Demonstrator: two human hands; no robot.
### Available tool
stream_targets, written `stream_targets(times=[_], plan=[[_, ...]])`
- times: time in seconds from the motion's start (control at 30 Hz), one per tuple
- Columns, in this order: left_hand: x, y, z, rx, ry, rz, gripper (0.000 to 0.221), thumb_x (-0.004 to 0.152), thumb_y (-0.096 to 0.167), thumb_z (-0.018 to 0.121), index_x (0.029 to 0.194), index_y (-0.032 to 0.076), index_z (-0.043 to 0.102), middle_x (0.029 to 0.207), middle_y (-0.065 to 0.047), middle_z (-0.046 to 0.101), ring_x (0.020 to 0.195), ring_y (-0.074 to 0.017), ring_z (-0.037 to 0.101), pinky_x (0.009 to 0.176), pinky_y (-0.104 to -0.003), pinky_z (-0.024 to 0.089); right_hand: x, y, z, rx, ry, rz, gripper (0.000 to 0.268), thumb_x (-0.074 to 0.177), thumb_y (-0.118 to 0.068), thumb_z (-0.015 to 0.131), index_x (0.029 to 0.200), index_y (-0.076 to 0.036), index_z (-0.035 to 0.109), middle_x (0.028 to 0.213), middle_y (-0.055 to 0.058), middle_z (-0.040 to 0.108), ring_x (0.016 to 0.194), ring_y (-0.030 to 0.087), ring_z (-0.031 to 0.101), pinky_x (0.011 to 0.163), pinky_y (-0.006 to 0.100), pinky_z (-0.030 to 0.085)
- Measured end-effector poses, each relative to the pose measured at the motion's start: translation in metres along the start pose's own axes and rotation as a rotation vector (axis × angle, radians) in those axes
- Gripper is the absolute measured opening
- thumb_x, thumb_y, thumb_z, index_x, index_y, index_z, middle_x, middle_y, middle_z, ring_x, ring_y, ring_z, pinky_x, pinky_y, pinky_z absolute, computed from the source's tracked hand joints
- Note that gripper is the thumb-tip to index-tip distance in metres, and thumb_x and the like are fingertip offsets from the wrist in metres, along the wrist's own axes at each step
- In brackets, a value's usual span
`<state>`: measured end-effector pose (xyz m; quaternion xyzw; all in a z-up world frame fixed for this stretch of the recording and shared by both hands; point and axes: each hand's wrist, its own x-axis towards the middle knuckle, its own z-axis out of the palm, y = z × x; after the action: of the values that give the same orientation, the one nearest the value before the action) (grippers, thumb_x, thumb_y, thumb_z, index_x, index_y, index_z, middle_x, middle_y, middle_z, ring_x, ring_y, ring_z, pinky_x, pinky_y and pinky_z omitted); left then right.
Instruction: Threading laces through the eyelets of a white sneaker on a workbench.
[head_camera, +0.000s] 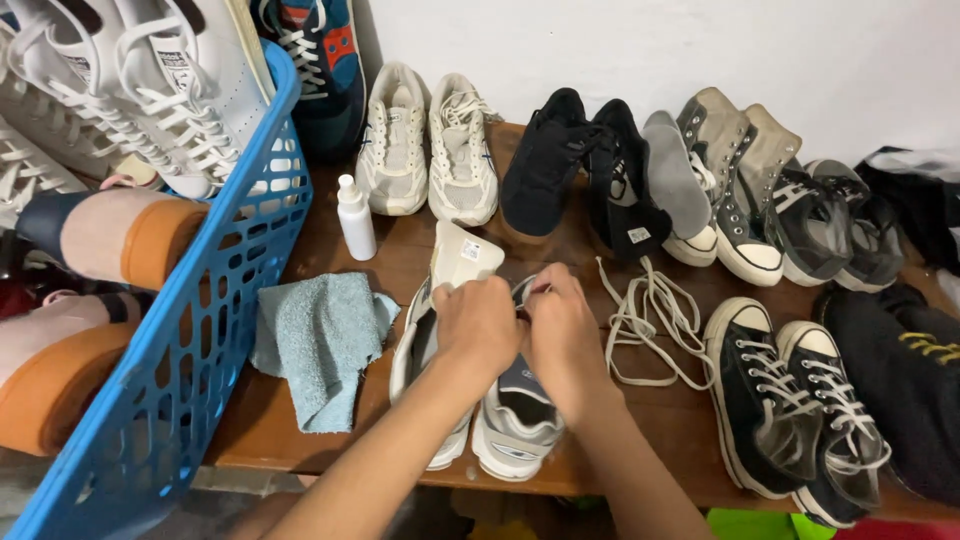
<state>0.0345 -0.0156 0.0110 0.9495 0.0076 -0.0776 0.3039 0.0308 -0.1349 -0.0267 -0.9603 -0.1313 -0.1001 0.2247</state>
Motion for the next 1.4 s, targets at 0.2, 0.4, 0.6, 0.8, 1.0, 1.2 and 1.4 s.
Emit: stream_targets(times=[0.2, 0.4, 0.6, 0.8, 1.0, 1.2, 1.4], plan=[[-0.011, 0.000, 0.003, -0.064, -0.010, -0.032, 0.014, 0.085, 0.000, 0.062, 0.081, -0.004, 0.075, 0.082, -0.023, 0.073, 0.096, -0.0396, 0.066, 0.101, -0.045, 0.031, -0.011, 0.008, 0.010, -0.014, 0.170, -0.020, 0.014, 0.069, 0.001, 0.081, 0.074, 0.006, 0.070, 0.108, 0.010, 0.047, 0.106, 0.038, 0.060, 0.091, 0.040, 0.056], [-0.019, 0.001, -0.002, -0.125, -0.021, -0.078, 0.017, 0.091, 0.003, 0.064, 0.100, -0.004, 0.076, 0.091, -0.021, 0.073, 0.107, -0.0352, 0.063, 0.110, -0.044, 0.025, -0.011, 0.015, 0.013, -0.075, 0.254, -0.013, 0.012, 0.064, -0.004, 0.084, 0.070, -0.003, 0.074, 0.104, 0.003, 0.047, 0.100, 0.029, 0.061, 0.074, 0.039, 0.056], [-0.019, 0.000, -0.001, -0.068, 0.000, -0.025, 0.013, 0.085, -0.007, 0.063, 0.088, -0.005, 0.076, 0.087, -0.024, 0.073, 0.106, -0.0374, 0.063, 0.112, -0.047, 0.022, -0.014, 0.015, 0.029, -0.186, 0.292, -0.129, 0.013, 0.064, -0.012, 0.079, 0.061, -0.005, 0.068, 0.104, 0.000, 0.046, 0.102, 0.024, 0.054, 0.076, 0.036, 0.045], [-0.021, 0.004, -0.007, -0.035, 0.030, -0.013, 0.015, 0.084, -0.011, 0.061, 0.084, -0.005, 0.075, 0.082, -0.024, 0.071, 0.099, -0.0366, 0.064, 0.104, -0.044, 0.027, -0.012, 0.017, 0.030, -0.188, 0.250, -0.022, 0.005, 0.066, -0.013, 0.079, 0.071, -0.012, 0.077, 0.107, -0.001, 0.043, 0.106, 0.024, 0.052, 0.083, 0.039, 0.045], [-0.020, 0.001, 0.004, -0.036, 0.030, 0.031, 0.017, 0.081, -0.013, 0.060, 0.085, -0.005, 0.074, 0.082, -0.023, 0.071, 0.100, -0.0378, 0.061, 0.106, -0.052, 0.023, -0.018, 0.004, 0.015, -0.201, 0.219, 0.035, 0.003, 0.072, -0.010, 0.078, 0.072, -0.013, 0.077, 0.105, -0.004, 0.043, 0.104, 0.021, 0.052, 0.086, 0.038, 0.042], [-0.010, -0.010, 0.019, 0.009, 0.045, 0.070, 0.020, 0.083, -0.013, 0.061, 0.092, -0.003, 0.075, 0.090, -0.020, 0.072, 0.108, -0.0357, 0.059, 0.105, -0.052, 0.023, -0.012, 0.010, 0.024, -0.010, 0.177, 0.097, 0.009, 0.071, -0.009, 0.077, 0.067, -0.005, 0.070, 0.108, -0.002, 0.044, 0.107, 0.026, 0.053, 0.083, 0.042, 0.045], [-0.024, 0.001, 0.000, 0.138, 0.078, 0.117, 0.021, 0.084, -0.011, 0.059, 0.095, -0.002, 0.074, 0.095, -0.019, 0.074, 0.112, -0.0347, 0.058, 0.106, -0.052, 0.022, -0.003, 0.021, 0.038, 0.036, 0.122, 0.088, 0.024, 0.074, -0.015, 0.075, 0.064, -0.006, 0.056, 0.113, 0.002, 0.044, 0.111, 0.030, 0.051, 0.081, 0.045, 0.046]])
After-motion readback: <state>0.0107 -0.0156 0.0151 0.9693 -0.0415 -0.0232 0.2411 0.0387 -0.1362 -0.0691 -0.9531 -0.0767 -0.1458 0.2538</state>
